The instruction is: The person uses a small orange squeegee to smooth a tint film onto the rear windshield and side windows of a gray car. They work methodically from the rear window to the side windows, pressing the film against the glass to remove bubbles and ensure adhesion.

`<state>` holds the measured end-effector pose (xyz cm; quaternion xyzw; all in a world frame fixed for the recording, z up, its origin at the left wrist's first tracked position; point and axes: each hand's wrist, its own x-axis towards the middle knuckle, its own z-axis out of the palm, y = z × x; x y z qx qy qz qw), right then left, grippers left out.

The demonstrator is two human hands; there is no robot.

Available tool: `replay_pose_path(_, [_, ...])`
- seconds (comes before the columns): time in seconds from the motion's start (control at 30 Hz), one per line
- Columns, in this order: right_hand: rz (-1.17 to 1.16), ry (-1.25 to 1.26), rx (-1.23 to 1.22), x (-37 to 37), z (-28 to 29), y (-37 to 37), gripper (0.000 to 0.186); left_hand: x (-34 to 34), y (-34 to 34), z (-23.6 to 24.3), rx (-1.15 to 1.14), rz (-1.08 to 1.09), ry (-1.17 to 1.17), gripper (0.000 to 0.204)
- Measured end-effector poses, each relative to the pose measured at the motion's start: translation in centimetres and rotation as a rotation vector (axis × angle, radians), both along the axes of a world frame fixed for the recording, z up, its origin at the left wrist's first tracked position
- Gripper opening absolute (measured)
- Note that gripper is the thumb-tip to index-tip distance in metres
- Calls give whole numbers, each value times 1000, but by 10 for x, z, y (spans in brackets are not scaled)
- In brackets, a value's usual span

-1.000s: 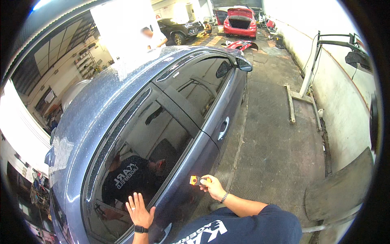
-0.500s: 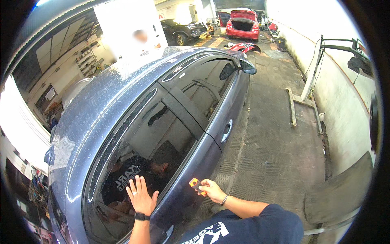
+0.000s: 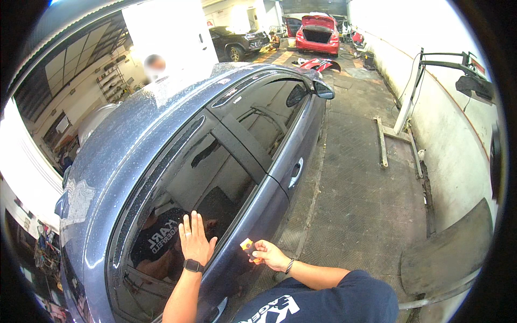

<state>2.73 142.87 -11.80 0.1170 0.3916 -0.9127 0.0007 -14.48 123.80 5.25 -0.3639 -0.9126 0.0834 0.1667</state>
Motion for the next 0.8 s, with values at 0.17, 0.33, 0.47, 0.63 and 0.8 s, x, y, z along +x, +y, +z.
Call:
replay_pose_path(0.17, [-7,12,-15,6,-2,-2,35,-3,12,-4,-3,-40,-14,104])
replay_pose_path(0.33, [-30,-12,-32,25,-11,0,32,-20,40,-34,-45,-160,6,107])
replay_pose_path(0.47, [-225,-19,-92,41,-12,5,22,-20,65,-34,-97,-243,-66,97])
replay_pose_path(0.63, [-316,-71,-133,42,5,11,19,-1,16,46,158,-373,-235,52])
replay_pose_path(0.8, [-126,-114,-315,8,26,-32,18,20,-61,184,353,-364,-50,42])
